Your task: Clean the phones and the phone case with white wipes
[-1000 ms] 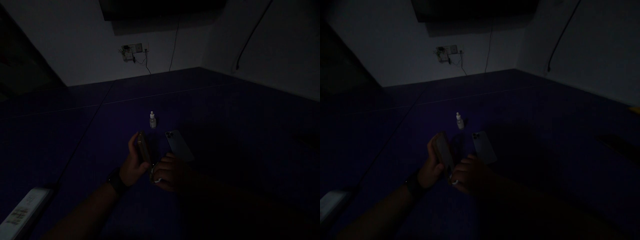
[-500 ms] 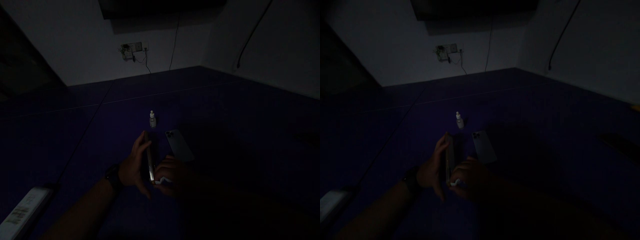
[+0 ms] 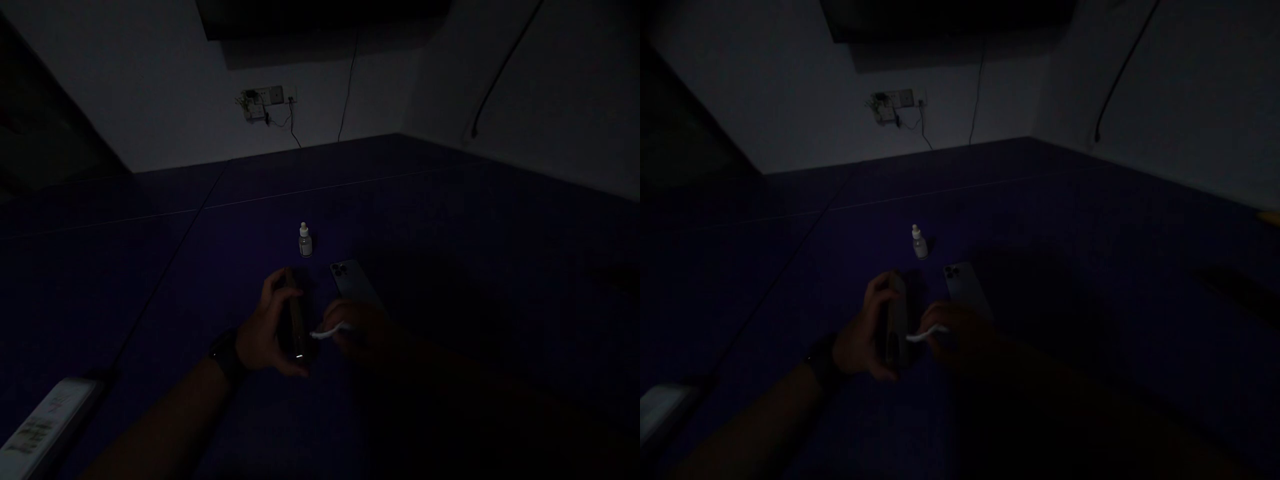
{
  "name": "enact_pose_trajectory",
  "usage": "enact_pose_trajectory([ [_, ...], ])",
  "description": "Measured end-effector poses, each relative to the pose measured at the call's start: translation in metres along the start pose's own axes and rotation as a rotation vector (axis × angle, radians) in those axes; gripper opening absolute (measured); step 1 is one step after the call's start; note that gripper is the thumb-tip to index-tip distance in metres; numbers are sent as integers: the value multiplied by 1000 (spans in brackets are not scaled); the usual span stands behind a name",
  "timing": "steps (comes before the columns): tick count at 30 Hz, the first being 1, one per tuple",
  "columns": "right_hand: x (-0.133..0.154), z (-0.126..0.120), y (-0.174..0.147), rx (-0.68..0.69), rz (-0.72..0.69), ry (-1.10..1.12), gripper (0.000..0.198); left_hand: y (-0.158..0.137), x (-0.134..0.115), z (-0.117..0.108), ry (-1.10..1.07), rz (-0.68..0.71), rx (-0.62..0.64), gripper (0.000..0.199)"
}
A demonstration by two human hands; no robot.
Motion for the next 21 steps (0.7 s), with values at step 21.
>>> enact_pose_trajectory([
  [21, 1, 59, -11, 473, -380, -635, 9, -1, 8, 9, -49, 10, 62, 123],
])
Point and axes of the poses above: each hand's wrist, its own y-axis towards the middle knuckle, its own z-axis out of the palm, x = y × z, the point moved 8 cm from there along y, towards the middle knuckle, and after that the axes turned 3 degrees about -x, right-handed, at the moved point
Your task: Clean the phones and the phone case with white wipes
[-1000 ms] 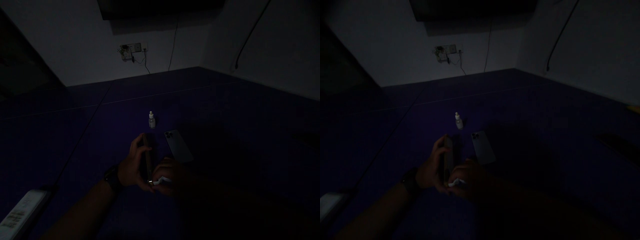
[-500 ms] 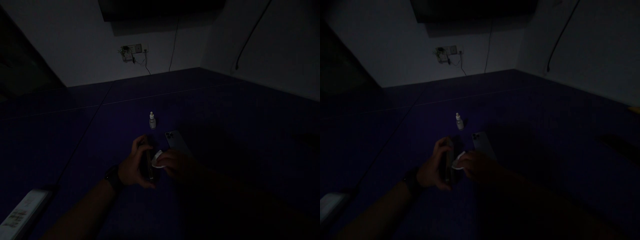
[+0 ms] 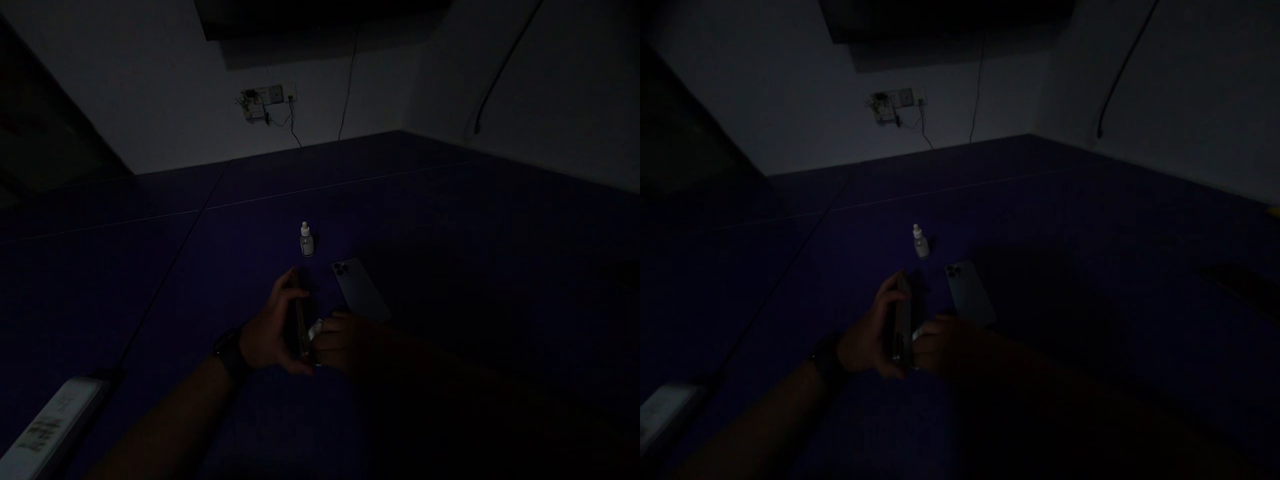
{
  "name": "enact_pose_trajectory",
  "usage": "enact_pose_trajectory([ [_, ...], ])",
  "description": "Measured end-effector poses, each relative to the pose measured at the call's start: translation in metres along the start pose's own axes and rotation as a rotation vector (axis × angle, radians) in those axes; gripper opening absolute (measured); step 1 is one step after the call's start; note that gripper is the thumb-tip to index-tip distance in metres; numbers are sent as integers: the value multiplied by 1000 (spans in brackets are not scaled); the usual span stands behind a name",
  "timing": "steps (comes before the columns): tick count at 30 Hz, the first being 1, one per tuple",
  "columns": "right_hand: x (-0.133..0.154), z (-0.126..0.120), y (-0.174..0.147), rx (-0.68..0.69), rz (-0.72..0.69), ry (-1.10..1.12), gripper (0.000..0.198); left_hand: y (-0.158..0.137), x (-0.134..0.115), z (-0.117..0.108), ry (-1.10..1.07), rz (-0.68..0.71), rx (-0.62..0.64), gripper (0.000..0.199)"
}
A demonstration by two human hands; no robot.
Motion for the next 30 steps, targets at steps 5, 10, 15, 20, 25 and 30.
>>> enact_pose_trajectory([
  [5, -17, -8, 1, -80, 129, -51, 9, 0, 1, 1, 14, 21, 17, 126],
  [10, -6, 4, 1, -6, 18, 7, 8, -2, 3, 2, 14, 9, 14, 129],
  [15, -7, 0, 3, -22, 74, 32, 7, -1, 3, 2, 9, 27, 8, 130],
  [20, -12, 4, 4, 7, 102, 16, 7, -1, 4, 1, 40, 25, 12, 130],
  [25, 0, 10, 1, 34, -16, 19, 12, -3, 5, 1, 44, -4, 24, 130],
  [30, -14, 3, 2, -8, 122, -27, 10, -1, 2, 1, 45, 37, 7, 128],
])
Point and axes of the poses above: each hand's wrist, its own y-axis towards the middle knuckle, its own z-axis out of the palm, x = y × z, the point moved 8 cm from there along y, towards the middle knuckle, and after that the axes turned 3 degrees about -x, right-handed, at the moved point
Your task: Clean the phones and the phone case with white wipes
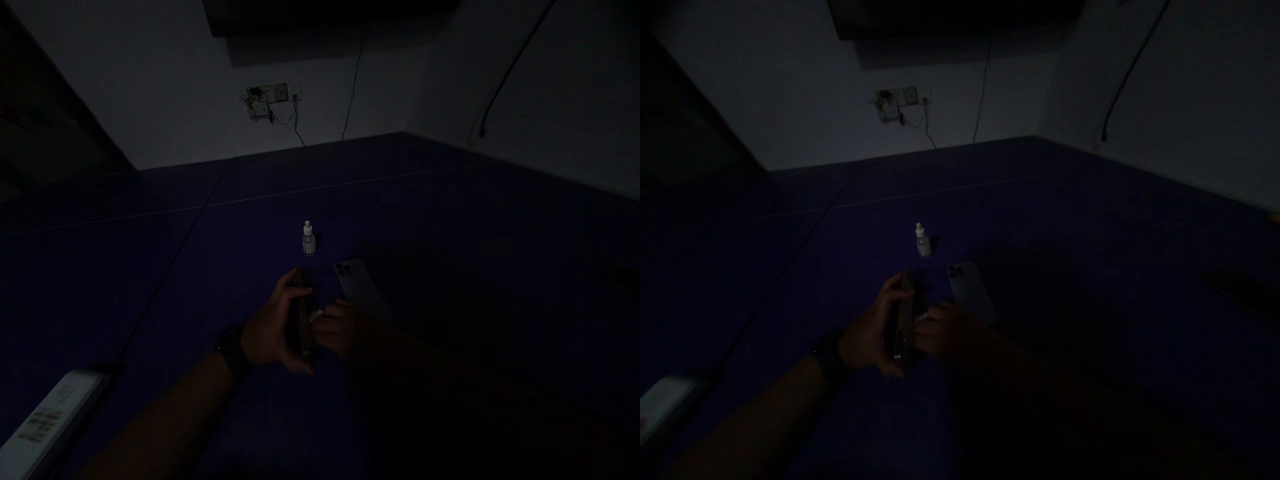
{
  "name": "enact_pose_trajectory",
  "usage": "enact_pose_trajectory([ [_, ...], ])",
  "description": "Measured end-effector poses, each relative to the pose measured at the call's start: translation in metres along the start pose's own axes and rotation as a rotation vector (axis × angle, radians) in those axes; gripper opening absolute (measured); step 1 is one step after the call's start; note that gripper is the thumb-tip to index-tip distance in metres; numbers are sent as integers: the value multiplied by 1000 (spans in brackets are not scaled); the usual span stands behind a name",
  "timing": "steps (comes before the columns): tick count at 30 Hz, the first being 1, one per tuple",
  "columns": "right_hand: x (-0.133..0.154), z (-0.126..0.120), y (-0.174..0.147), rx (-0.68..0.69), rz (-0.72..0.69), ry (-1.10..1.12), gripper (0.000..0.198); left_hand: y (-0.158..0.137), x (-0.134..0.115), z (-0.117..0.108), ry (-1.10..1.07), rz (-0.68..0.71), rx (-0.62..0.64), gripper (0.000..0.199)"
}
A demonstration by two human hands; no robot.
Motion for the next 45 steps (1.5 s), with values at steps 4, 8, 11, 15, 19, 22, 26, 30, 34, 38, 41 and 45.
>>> enact_pose_trajectory([
  [4, 1, -1, 1, 10, -17, -10, 9, 0, 0, 0, 4, 3, 11, 128],
  [8, 10, 1, -1, 22, -105, -5, 11, -1, 1, 0, 8, -22, 6, 130],
  [11, 5, -3, 0, 3, -49, -29, 12, 0, 0, 0, 1, -8, 7, 130],
  [15, -2, -5, 2, 11, 11, -31, 11, 2, -2, 0, 6, 16, -1, 127],
  [19, 8, -3, 0, 46, -79, 21, 10, 1, -1, -1, 17, -6, 5, 126],
  [22, 7, -7, 0, 17, -48, 11, 9, 1, -1, -1, 15, -17, 5, 129],
  [26, -2, -8, 2, -13, 42, -16, 9, 2, -3, -2, 7, 5, -13, 129],
  [30, 3, 2, 0, 28, -24, 29, 8, 2, -3, -2, 12, -22, 1, 128],
  [34, 2, 2, -3, 24, -49, 60, 14, 0, -2, -2, 20, -49, 4, 131],
  [38, -10, -7, -5, -28, 34, 28, 19, 1, -5, -2, -25, -41, 6, 131],
  [41, -19, -8, -4, -74, 119, -21, 20, 2, -9, 0, -57, -8, 24, 128],
  [45, -21, 1, -2, -29, 116, -37, 14, 5, -12, 2, -57, 27, 38, 127],
])
Point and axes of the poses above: each hand's wrist, its own y-axis towards the middle knuckle, its own z-axis out of the palm, x = y × z, the point moved 8 cm from there along y, towards the middle knuckle, and after that the axes turned 3 degrees about -x, right-handed, at the moved point
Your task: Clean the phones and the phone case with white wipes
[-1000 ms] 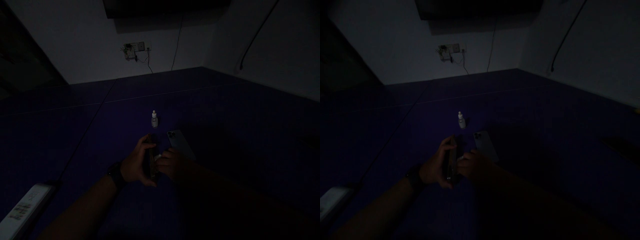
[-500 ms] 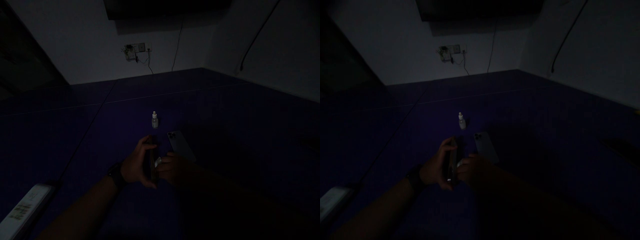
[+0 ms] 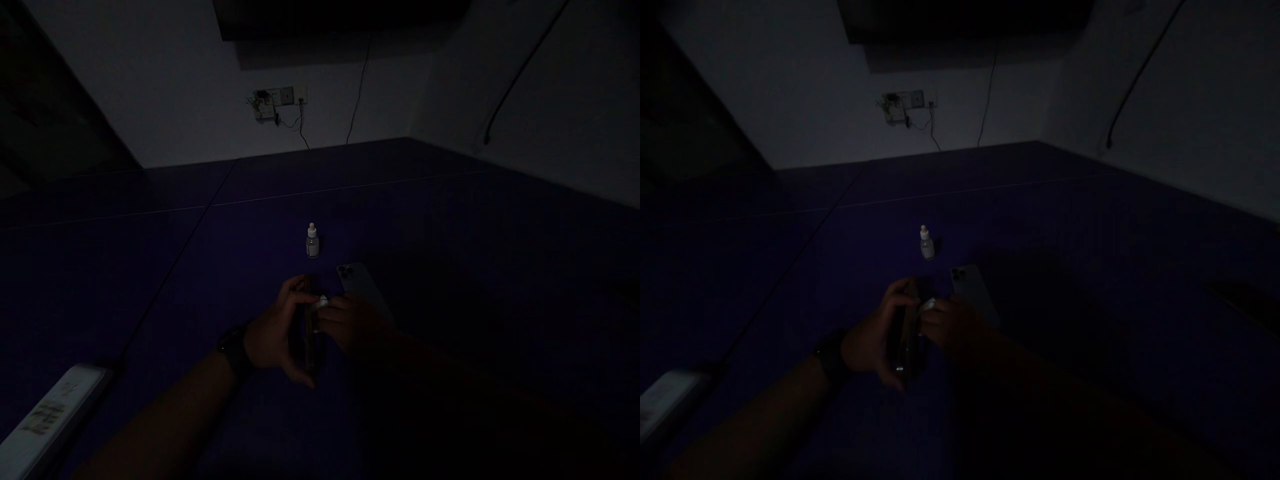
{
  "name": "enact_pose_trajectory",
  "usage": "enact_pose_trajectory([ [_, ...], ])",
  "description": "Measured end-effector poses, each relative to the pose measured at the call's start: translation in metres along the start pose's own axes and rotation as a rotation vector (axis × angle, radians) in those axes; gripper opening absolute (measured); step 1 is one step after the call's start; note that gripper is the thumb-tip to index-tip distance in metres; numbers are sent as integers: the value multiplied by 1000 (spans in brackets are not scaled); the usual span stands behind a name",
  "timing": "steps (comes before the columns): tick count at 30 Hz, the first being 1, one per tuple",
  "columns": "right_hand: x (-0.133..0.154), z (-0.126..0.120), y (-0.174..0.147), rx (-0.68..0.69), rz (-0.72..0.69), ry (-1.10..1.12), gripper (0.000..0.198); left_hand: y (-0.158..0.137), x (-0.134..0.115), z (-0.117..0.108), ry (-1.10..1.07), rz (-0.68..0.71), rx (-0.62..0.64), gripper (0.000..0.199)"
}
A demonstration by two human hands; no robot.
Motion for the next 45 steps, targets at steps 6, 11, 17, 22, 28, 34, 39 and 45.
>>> enact_pose_trajectory([
  [6, 9, -1, 2, 58, -78, 60, 13, 0, 4, 1, -14, -3, -5, 129],
  [11, 15, -4, 3, 46, -67, 34, 11, -1, 2, 0, -26, -18, 2, 129],
  [17, -7, -3, 5, 5, 130, -56, 17, -1, 4, 1, -28, -18, 1, 130],
  [22, 6, -3, 5, 32, -38, 41, 15, -1, 5, 1, -11, -6, -8, 131],
  [28, 7, -6, 5, -7, -17, -3, 12, -1, 1, 2, 22, 38, 4, 133],
  [34, 1, -6, 8, -11, 88, -88, 14, 0, 0, 4, 58, 66, 2, 137],
  [39, 10, -3, 6, 28, -32, -9, 15, 2, -2, 7, 116, 142, 21, 143],
  [45, 15, 2, 4, 37, -104, 5, 10, 3, 0, 7, 119, 122, 5, 146],
])
Point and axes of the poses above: each hand's wrist, its own y-axis towards the middle knuckle, its own z-axis out of the palm, x = y × z, the point moved 8 cm from there along y, towards the middle knuckle, and after that the axes turned 3 degrees about -x, right-handed, at the moved point
